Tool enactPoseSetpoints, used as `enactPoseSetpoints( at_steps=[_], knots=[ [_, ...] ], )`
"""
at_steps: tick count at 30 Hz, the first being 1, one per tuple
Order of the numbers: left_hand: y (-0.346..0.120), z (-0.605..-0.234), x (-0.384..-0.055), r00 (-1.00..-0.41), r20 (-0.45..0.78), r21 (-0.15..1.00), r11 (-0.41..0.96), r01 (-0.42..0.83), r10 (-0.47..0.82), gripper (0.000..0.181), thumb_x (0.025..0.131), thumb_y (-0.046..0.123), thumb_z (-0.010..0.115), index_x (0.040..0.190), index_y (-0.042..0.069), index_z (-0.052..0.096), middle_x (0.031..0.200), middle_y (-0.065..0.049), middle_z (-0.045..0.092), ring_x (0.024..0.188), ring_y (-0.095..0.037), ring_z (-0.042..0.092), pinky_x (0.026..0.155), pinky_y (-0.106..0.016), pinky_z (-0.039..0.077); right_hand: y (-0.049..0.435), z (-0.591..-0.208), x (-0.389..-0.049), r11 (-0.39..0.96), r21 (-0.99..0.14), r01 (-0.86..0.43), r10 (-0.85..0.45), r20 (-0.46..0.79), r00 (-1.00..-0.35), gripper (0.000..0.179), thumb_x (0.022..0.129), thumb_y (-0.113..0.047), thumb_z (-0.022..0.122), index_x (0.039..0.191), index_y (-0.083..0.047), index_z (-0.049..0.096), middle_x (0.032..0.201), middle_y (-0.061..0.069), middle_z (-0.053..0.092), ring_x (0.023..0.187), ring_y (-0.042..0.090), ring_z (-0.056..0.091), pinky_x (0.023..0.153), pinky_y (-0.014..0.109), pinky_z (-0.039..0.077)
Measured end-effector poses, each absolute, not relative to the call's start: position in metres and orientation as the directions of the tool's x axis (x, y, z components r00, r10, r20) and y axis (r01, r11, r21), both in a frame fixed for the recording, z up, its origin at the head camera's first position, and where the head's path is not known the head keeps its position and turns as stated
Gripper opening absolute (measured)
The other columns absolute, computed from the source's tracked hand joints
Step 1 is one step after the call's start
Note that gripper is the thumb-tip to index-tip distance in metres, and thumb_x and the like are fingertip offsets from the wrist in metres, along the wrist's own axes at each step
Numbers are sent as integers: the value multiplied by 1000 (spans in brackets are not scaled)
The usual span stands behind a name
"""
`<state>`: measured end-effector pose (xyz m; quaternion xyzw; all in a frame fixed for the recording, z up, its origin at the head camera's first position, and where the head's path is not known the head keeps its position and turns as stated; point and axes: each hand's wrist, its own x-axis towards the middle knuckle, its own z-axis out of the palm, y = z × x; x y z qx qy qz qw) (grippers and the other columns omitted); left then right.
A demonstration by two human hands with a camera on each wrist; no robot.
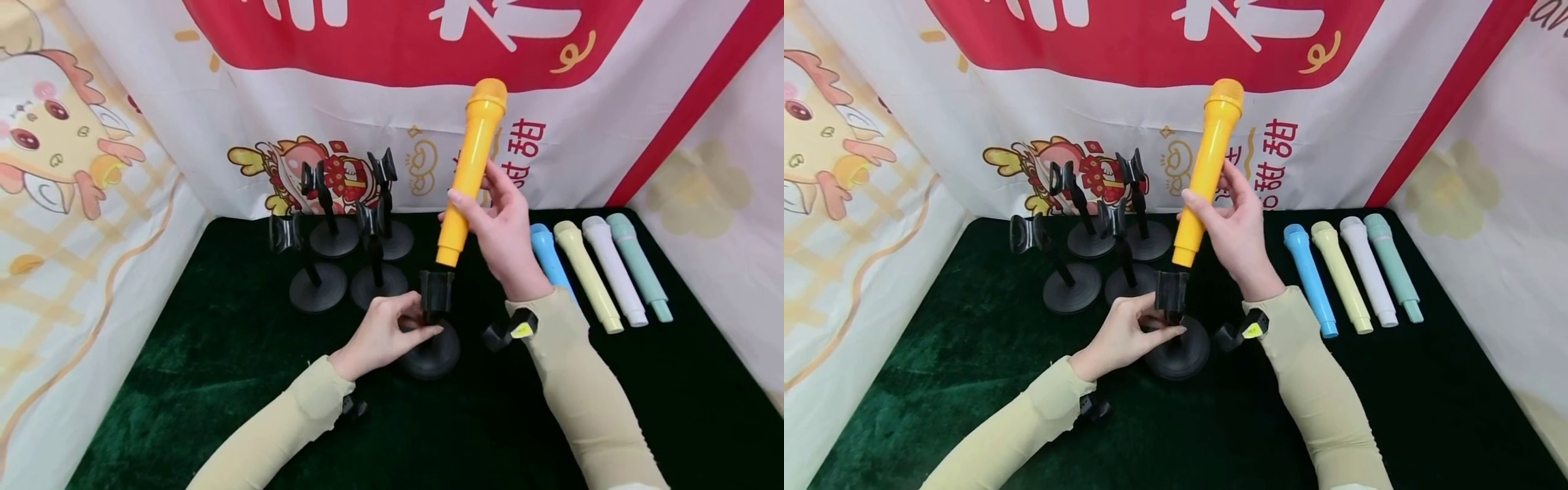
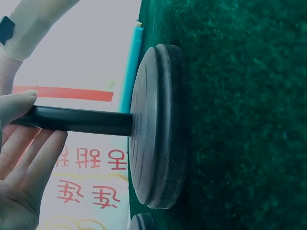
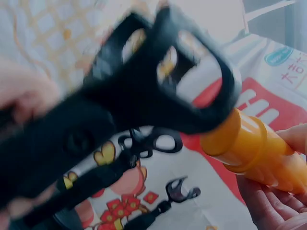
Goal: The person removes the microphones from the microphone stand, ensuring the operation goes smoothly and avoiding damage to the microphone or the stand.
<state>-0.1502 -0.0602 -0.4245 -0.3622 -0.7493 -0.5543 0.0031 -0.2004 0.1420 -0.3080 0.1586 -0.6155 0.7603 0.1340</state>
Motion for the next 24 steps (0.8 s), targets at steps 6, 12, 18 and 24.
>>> enactPoseSetpoints(
  at_steps=[6, 12, 18, 24],
  knots=[
    [-59, -422, -149, -738, 402, 831, 123, 543, 542, 20, 90, 11, 81, 105, 13, 69, 96, 6, 71, 84, -6, 71, 71, -27, 61, 156, -313, -205, -202, -916, -347, 60, 342, -938, 59, 94, -10, 76, 147, -11, 50, 121, 18, 52, 82, 35, 70, 75, 40, 62],
    [-59, -421, -149, -750, 377, 847, 124, 516, 544, 20, 91, 11, 80, 107, 13, 69, 98, 5, 71, 86, -7, 71, 72, -28, 61, 166, -320, -206, -238, -921, -308, 87, 296, -951, 60, 93, -12, 77, 146, -12, 51, 123, 18, 55, 87, 31, 71, 78, 39, 61],
    [-59, -422, -149, -750, 372, 854, 114, 507, 547, 21, 91, 12, 79, 109, 14, 69, 100, 4, 72, 87, -9, 71, 73, -29, 61, 174, -324, -205, -209, -935, -287, 123, 266, -956, 60, 91, -13, 79, 145, -11, 53, 119, 17, 60, 93, 26, 66, 77, 29, 61],
    [-59, -423, -150, -754, 372, 856, 113, 504, 542, 21, 91, 13, 80, 109, 14, 69, 100, 5, 72, 86, -9, 71, 73, -29, 61, 184, -327, -203, -191, -945, -264, 129, 242, -961, 64, 91, -14, 80, 147, -12, 51, 119, 16, 63, 92, 24, 66, 75, 28, 60]
  ],
)
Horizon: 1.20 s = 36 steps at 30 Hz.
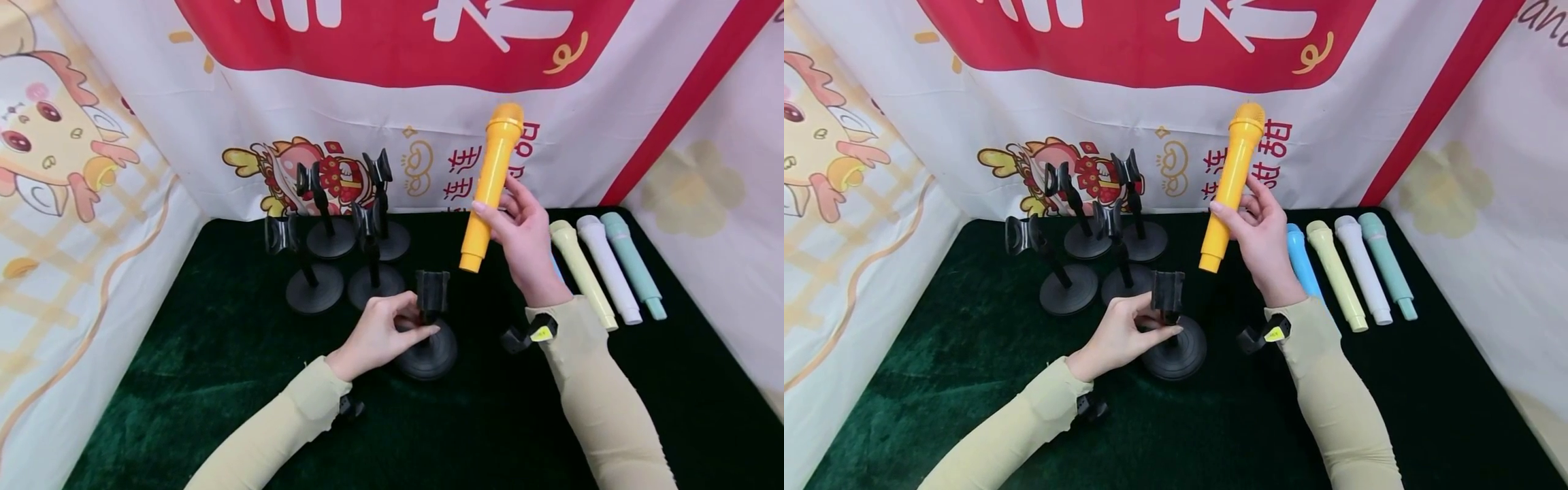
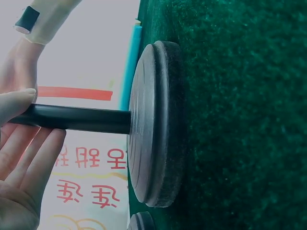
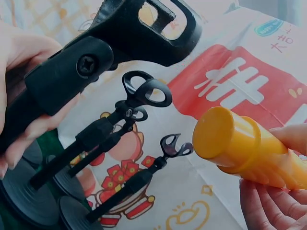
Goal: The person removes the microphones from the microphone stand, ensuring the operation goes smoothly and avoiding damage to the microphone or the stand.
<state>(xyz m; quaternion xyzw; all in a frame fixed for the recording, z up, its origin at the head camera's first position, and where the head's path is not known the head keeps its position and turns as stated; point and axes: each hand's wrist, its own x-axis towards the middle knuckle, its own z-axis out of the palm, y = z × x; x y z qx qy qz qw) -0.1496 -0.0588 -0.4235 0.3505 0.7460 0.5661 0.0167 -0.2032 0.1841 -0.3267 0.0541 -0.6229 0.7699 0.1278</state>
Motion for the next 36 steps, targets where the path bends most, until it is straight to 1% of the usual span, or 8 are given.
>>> enactPoseSetpoints(
  at_steps=[8, 11, 16, 19, 24, 26, 31, 36],
  knots=[
    [-58, -423, -150, -757, 372, 855, 120, 505, 537, 20, 91, 12, 80, 108, 14, 69, 98, 5, 72, 86, -8, 72, 73, -29, 61, 198, -328, -201, -170, -954, -248, 138, 226, -964, 61, 91, -13, 80, 145, -9, 53, 118, 13, 66, 95, 22, 65, 75, 25, 59],
    [-58, -423, -150, -758, 371, 858, 116, 501, 536, 20, 91, 11, 80, 107, 14, 69, 99, 5, 72, 86, -8, 72, 73, -29, 61, 204, -331, -201, -147, -956, -252, 158, 229, -961, 58, 89, -13, 81, 141, -8, 56, 118, 11, 69, 95, 22, 65, 75, 25, 57],
    [-58, -424, -149, -757, 376, 860, 104, 500, 534, 19, 91, 11, 80, 107, 13, 69, 98, 4, 72, 86, -9, 72, 73, -29, 61, 214, -339, -201, -120, -964, -237, 184, 213, -960, 50, 89, -13, 82, 132, -7, 59, 117, 6, 72, 99, 22, 65, 80, 25, 55],
    [-59, -424, -149, -757, 378, 860, 100, 500, 534, 20, 91, 10, 80, 107, 13, 69, 98, 4, 72, 85, -9, 72, 73, -29, 61, 220, -343, -199, -115, -970, -215, 190, 191, -963, 48, 89, -12, 82, 131, -6, 60, 114, 4, 73, 97, 21, 64, 80, 24, 54],
    [-59, -424, -150, -757, 374, 864, 94, 494, 536, 20, 90, 10, 80, 107, 13, 69, 99, 5, 72, 86, -10, 72, 73, -29, 61, 233, -352, -195, -93, -985, -144, 183, 126, -975, 55, 90, -14, 80, 138, -1, 55, 110, 3, 72, 92, 17, 66, 72, 20, 56],
    [-59, -424, -150, -757, 374, 865, 92, 493, 536, 20, 90, 10, 80, 107, 14, 69, 99, 5, 72, 85, -10, 72, 73, -30, 61, 238, -357, -193, -85, -991, -106, 175, 90, -980, 60, 91, -14, 80, 142, 0, 52, 111, 3, 71, 91, 15, 67, 71, 19, 56],
    [-58, -424, -150, -759, 371, 863, 102, 494, 534, 21, 90, 10, 80, 107, 14, 69, 98, 5, 72, 85, -9, 72, 73, -30, 61, 249, -372, -192, -39, -999, -13, 171, 6, -985, 67, 90, -16, 81, 147, -1, 49, 120, 7, 67, 90, 11, 70, 73, 22, 59],
    [-58, -425, -150, -763, 373, 860, 112, 497, 527, 21, 89, 11, 81, 106, 14, 69, 98, 5, 72, 85, -9, 72, 73, -29, 61, 261, -388, -192, 9, -998, 65, 173, -63, -983, 75, 89, -16, 83, 152, -2, 44, 132, 12, 59, 92, 10, 69, 75, 22, 59]
  ],
)
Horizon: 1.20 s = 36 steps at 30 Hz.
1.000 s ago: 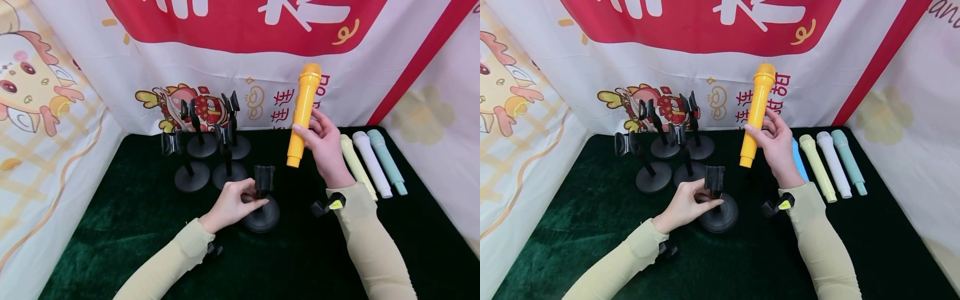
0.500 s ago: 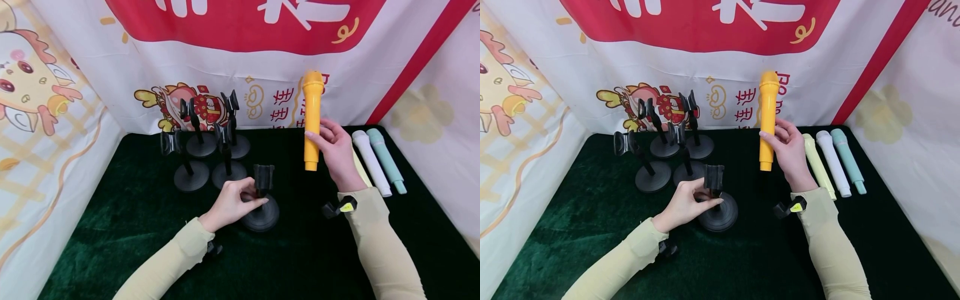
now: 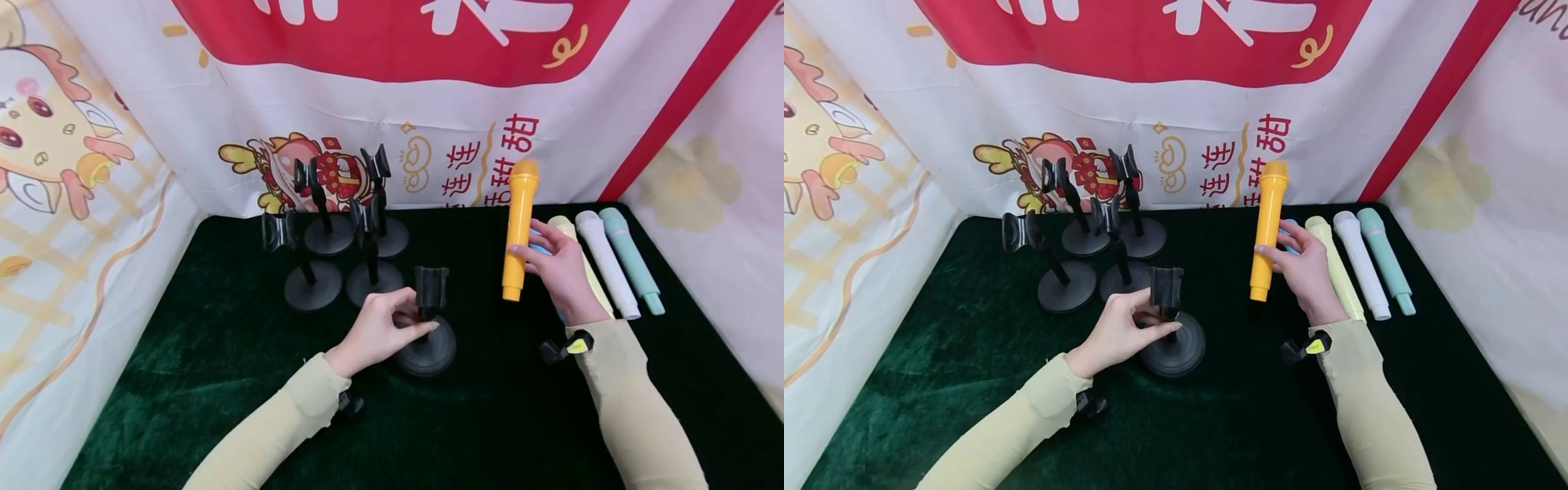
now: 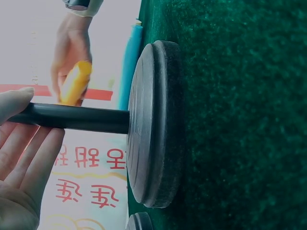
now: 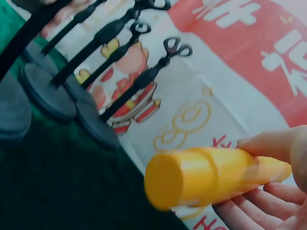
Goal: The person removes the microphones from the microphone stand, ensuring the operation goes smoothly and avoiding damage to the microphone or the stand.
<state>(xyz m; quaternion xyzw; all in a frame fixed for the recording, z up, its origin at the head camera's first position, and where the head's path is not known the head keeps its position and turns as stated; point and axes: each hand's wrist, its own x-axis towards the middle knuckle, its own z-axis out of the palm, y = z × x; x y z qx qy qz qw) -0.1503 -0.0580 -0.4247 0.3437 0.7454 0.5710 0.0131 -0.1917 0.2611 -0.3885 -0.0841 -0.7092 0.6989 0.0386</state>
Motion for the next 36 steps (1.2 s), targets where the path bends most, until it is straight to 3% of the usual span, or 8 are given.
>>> enactPoseSetpoints(
  at_steps=[7, 12, 23, 31, 36],
  knots=[
    [-58, -425, -151, -766, 370, 862, 113, 495, 526, 20, 89, 13, 81, 106, 14, 69, 97, 6, 73, 84, -8, 72, 73, -29, 61, 275, -412, -191, 139, -981, 133, 162, -110, -981, 74, 93, -20, 78, 155, -5, 40, 147, 23, 49, 91, 3, 67, 79, 23, 58],
    [-58, -425, -151, -768, 362, 863, 122, 491, 529, 20, 90, 13, 81, 106, 14, 69, 97, 6, 72, 85, -8, 72, 73, -29, 61, 280, -424, -187, 230, -959, 167, 129, -140, -982, 69, 97, -24, 74, 154, -4, 42, 147, 22, 51, 93, 3, 64, 79, 19, 56],
    [-59, -425, -151, -767, 358, 867, 115, 484, 533, 21, 89, 14, 81, 107, 15, 69, 97, 7, 72, 85, -9, 72, 73, -29, 61, 281, -438, -177, 407, -890, 207, 166, -150, -975, 69, 96, -38, 73, 148, -1, 50, 135, 21, 61, 99, 15, 65, 74, 16, 55],
    [-57, -425, -150, -774, 364, 864, 123, 488, 518, 20, 90, 12, 81, 107, 13, 70, 99, 6, 72, 85, -9, 72, 73, -29, 61, 283, -439, -173, 703, -707, 75, 133, 27, -991, 53, 95, -34, 75, 130, 4, 64, 104, 20, 73, 80, 25, 71, 60, 27, 58],
    [-58, -425, -148, -785, 386, 857, 126, 500, 485, 18, 91, 15, 80, 106, 15, 70, 99, 6, 73, 85, -9, 72, 73, -29, 61, 282, -437, -172, 761, -645, 76, 120, 25, -992, 52, 97, -34, 72, 126, 8, 66, 104, 23, 73, 80, 28, 71, 61, 36, 60]
  ],
)
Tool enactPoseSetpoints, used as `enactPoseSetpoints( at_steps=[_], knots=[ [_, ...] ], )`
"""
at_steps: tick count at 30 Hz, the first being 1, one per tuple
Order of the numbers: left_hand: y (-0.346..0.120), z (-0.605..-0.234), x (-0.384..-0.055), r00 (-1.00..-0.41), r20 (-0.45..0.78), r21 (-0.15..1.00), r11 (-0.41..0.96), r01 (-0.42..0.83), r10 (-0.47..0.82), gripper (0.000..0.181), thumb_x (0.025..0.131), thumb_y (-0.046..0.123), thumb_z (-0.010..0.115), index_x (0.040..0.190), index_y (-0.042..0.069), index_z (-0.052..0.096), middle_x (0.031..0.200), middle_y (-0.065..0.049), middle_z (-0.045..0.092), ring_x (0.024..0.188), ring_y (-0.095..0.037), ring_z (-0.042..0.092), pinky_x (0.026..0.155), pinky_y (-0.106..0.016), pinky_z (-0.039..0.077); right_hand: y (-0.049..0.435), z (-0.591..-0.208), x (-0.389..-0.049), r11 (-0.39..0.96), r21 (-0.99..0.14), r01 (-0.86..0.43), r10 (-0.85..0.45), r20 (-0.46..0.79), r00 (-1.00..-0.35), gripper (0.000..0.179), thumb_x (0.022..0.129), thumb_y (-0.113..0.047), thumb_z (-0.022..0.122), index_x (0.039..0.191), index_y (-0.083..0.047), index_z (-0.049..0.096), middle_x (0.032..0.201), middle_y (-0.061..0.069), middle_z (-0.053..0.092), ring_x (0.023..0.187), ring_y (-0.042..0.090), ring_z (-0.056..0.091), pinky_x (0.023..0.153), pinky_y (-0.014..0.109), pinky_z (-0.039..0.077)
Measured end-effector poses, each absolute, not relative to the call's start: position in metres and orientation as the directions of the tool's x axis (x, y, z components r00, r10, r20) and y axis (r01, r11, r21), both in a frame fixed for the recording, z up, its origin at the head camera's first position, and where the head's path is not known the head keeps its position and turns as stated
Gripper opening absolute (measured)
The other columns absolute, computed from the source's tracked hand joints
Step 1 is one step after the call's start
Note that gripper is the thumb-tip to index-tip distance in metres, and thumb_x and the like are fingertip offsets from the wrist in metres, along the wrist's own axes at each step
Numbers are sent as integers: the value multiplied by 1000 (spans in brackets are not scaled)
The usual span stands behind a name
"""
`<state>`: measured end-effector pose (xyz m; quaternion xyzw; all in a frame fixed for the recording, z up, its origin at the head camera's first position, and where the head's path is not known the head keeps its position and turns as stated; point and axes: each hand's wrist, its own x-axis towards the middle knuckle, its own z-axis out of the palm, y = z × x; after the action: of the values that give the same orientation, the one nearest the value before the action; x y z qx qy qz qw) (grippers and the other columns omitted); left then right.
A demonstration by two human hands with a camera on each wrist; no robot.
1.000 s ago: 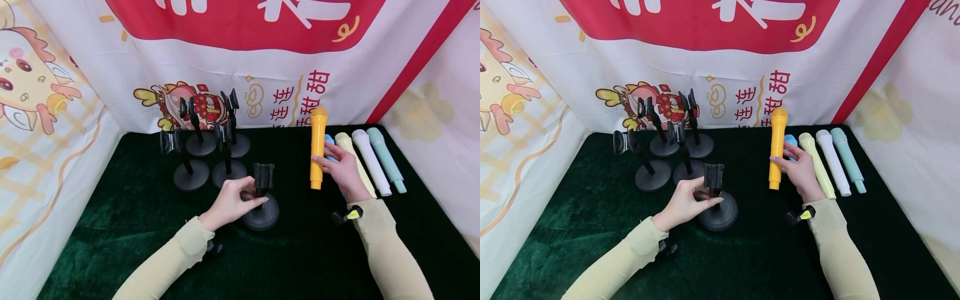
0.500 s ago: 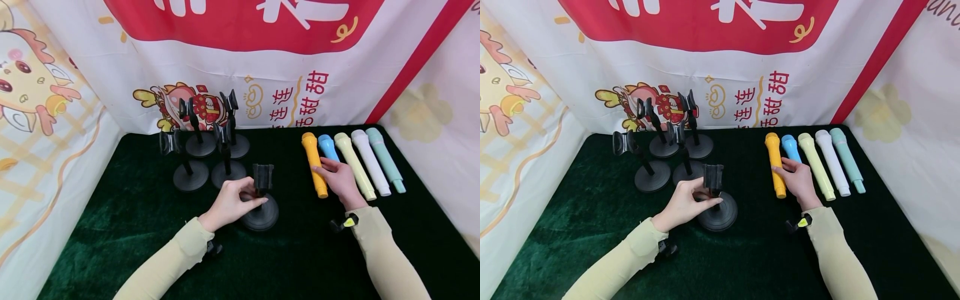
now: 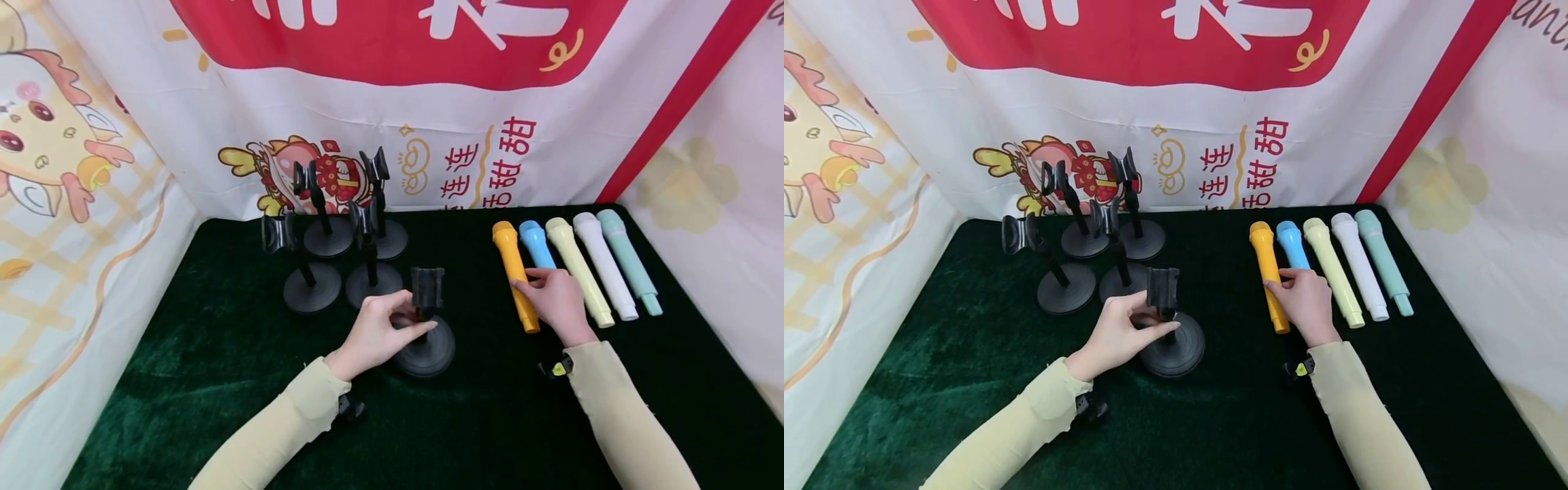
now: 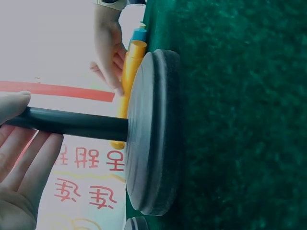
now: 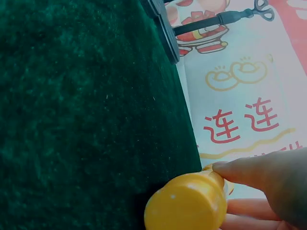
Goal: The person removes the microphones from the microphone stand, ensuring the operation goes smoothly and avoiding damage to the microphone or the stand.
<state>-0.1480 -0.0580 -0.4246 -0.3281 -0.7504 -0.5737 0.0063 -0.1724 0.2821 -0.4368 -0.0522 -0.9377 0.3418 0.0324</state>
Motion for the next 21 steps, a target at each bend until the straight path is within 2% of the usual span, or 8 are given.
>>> enactPoseSetpoints(
  at_steps=[9, 14, 21],
  knots=[
    [-76, -415, -149, -806, 449, 836, 137, 531, 387, 16, 90, 15, 81, 100, 12, 69, 96, 1, 75, 84, -12, 73, 72, -30, 61, 281, -433, -174, 772, -630, 82, 130, 30, -991, 47, 98, -26, 72, 130, 7, 64, 114, 24, 71, 92, 33, 70, 73, 47, 61],
    [-94, -415, -148, -826, 443, 845, 146, 515, 349, 20, 90, 14, 82, 107, 12, 71, 100, 1, 76, 88, -14, 74, 74, -31, 62, 282, -431, -175, 795, -604, 62, 131, 71, -989, 45, 97, -23, 73, 129, 7, 64, 112, 24, 71, 95, 35, 70, 75, 50, 60],
    [-115, -412, -144, -857, 418, 849, 207, 486, 301, 21, 89, 15, 82, 108, 12, 72, 98, 2, 75, 86, -13, 74, 74, -31, 61, 284, -430, -175, 818, -575, -5, 120, 179, -977, 41, 93, -15, 76, 125, 8, 67, 106, 25, 72, 92, 39, 70, 75, 53, 57]
  ],
)
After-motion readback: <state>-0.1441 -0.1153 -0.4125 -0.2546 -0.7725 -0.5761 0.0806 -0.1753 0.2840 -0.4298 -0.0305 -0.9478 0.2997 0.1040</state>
